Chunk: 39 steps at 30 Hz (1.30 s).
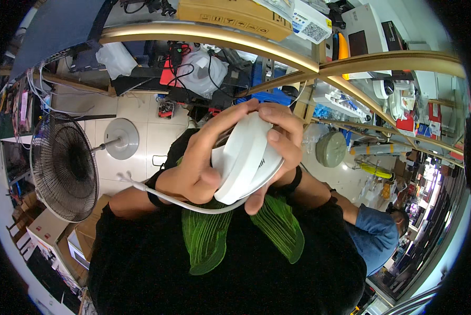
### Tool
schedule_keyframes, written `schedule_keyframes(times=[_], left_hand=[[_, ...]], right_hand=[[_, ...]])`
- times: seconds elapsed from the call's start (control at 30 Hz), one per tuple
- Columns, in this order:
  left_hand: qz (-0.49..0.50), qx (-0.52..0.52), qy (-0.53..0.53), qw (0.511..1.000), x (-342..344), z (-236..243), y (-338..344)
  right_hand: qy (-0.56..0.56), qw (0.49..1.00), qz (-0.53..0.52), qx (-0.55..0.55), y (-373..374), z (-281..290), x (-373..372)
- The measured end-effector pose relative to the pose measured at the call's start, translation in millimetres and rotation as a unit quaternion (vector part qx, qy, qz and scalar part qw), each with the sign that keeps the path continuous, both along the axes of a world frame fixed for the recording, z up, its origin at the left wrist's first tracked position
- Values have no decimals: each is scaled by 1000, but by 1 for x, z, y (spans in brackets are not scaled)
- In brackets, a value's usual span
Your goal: Inspecting various electronic components including a dome security camera, a CPU, and a CPU heatsink with fan.
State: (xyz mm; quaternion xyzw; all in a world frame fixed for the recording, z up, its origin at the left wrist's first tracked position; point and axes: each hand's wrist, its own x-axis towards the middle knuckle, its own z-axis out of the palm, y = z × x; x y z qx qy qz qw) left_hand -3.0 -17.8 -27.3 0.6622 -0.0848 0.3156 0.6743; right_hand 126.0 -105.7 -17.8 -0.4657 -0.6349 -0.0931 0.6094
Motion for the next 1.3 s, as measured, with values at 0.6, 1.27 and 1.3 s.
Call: schedule_keyframes(times=[0.6, 1.27, 1.3], left_hand=[[7, -224, 125, 966, -8, 1, 22], [151, 321, 182, 917, -8, -35, 50], [155, 337, 192, 909, -6, -36, 49]], right_hand=[[224, 961, 32, -161, 14, -13, 0], [778, 517, 262, -243, 25, -66, -7], [800, 476, 237, -278, 29, -67, -5]])
